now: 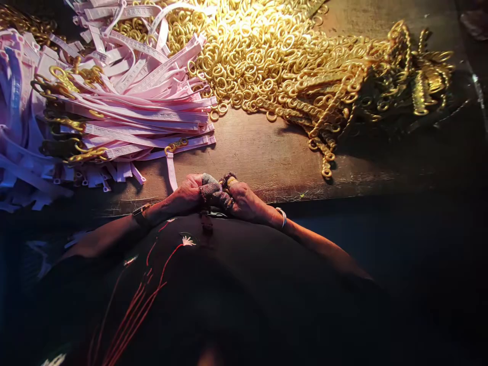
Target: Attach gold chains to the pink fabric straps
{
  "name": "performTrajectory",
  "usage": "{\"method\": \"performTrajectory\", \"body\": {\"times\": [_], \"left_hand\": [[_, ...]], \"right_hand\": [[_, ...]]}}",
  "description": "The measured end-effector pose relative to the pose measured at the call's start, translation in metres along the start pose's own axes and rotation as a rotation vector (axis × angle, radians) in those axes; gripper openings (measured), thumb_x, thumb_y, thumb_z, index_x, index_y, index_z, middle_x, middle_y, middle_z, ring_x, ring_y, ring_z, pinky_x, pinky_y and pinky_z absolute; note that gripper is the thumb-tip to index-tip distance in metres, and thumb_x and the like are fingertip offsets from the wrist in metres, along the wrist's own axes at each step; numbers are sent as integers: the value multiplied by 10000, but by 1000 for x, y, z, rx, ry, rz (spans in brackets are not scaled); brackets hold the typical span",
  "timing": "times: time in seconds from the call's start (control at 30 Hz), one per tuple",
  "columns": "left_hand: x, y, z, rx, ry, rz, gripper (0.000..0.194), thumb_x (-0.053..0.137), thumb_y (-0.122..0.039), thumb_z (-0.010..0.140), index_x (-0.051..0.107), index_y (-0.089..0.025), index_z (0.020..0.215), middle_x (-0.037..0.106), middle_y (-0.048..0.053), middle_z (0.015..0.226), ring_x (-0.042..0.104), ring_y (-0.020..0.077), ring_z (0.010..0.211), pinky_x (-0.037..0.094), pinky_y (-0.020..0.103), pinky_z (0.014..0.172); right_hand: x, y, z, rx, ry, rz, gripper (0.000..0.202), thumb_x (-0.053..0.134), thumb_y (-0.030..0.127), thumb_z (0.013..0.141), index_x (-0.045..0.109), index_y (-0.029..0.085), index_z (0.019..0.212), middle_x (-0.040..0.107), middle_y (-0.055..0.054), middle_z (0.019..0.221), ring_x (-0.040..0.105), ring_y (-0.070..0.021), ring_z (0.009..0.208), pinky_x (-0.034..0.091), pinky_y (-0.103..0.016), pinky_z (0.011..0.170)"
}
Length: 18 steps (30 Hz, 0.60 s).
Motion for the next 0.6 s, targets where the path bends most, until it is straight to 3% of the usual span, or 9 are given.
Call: {"method": "performTrajectory", "body": {"times": [0.23, 0.43, 0.53, 0.6], "left_hand": [[-6, 4, 2, -31, -19, 32, 462, 947, -383, 562, 565, -129, 620, 566, -20, 529, 513, 75, 450, 412, 183, 442], [-12, 2, 22, -15, 21, 225, 479, 868, -536, 599, 607, -142, 676, 603, 7, 587, 535, 107, 522, 421, 210, 488], [-36, -16, 31, 88, -5, 527, 459, 799, -582, 619, 632, -156, 650, 507, -24, 497, 429, 87, 455, 323, 199, 439], [-61, -28, 28, 128, -44, 725, 426, 731, -590, 682, 654, -171, 687, 561, -7, 561, 469, 108, 486, 362, 216, 464]], "right_hand": [[2, -2, 10, -8, 117, -143, 382, 561, 503, 949, 371, 213, 790, 484, 13, 732, 367, -81, 615, 304, -230, 567], [-16, -6, 11, 58, 151, -640, 350, 499, 475, 1028, 533, 169, 862, 535, -10, 705, 378, -103, 580, 213, -278, 582], [-35, -17, 15, 37, 122, -869, 338, 441, 430, 1057, 603, 157, 942, 622, -63, 822, 477, -141, 655, 222, -294, 607], [-50, -25, 17, 42, 80, -926, 295, 391, 321, 1077, 622, 159, 992, 661, -86, 923, 544, -160, 755, 261, -286, 639]]}}
Point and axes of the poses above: each hand's wrist, its own z-axis towards the middle knuckle, its own x-axis out of the palm, y = z × x, the point moved 6 cm from there along z, towards the middle knuckle
